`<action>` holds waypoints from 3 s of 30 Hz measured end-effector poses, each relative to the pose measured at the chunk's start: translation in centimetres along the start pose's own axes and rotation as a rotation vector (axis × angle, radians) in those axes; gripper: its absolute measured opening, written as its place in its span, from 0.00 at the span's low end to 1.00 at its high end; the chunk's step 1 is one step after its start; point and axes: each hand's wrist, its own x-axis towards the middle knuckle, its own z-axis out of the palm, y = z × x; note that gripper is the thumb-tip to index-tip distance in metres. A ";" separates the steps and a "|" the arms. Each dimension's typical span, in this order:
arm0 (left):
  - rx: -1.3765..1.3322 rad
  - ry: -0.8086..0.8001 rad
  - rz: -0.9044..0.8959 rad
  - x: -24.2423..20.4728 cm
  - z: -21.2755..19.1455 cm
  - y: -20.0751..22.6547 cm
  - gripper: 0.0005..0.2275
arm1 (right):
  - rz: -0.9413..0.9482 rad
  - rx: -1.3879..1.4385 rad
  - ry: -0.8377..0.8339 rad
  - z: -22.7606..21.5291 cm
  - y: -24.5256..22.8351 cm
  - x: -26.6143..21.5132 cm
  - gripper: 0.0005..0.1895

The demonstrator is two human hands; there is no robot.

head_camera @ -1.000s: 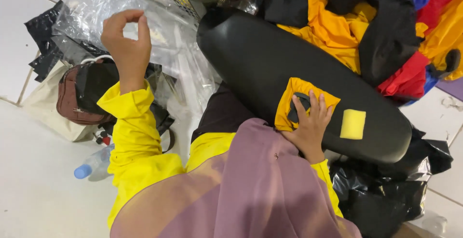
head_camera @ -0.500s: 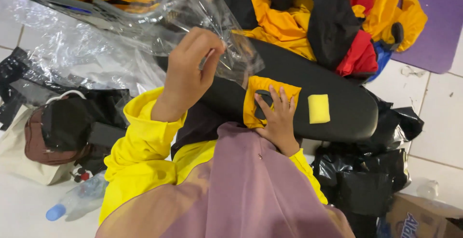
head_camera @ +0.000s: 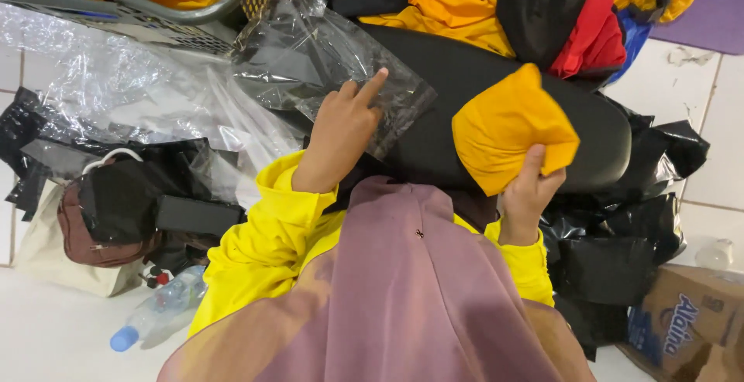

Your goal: The person wipes a yellow textile object with a sponge while it is placed on a black surface, then folds the yellow textile and places it into a clear plastic bag, which they then put into a black plastic bag.

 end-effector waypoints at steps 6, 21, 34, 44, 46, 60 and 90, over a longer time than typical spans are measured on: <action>-0.194 0.010 -0.009 1.0 -1.8 1.5 0.20 | -0.001 0.408 0.223 4.6 -2.7 -0.7 0.23; -0.342 -0.054 -0.045 -1.3 4.9 4.0 0.18 | 0.225 0.170 -0.404 4.9 -1.0 -0.7 0.25; -0.427 0.202 0.029 -2.7 4.6 3.8 0.13 | 0.199 0.140 -0.287 6.6 -2.5 0.2 0.27; -0.951 0.322 -0.566 -8.2 5.8 6.9 0.16 | 0.166 0.061 -0.115 7.7 -2.9 -0.3 0.23; -0.967 0.313 -0.596 -7.7 5.1 7.0 0.17 | -0.021 -0.141 -0.088 7.3 -2.2 -0.4 0.21; -1.009 0.287 -0.721 -9.7 5.8 7.6 0.05 | -0.596 -0.494 -0.636 5.2 1.0 -0.4 0.25; -1.125 0.112 -0.556 -9.2 3.9 6.1 0.06 | -0.716 -0.333 -0.717 17.3 2.3 3.0 0.25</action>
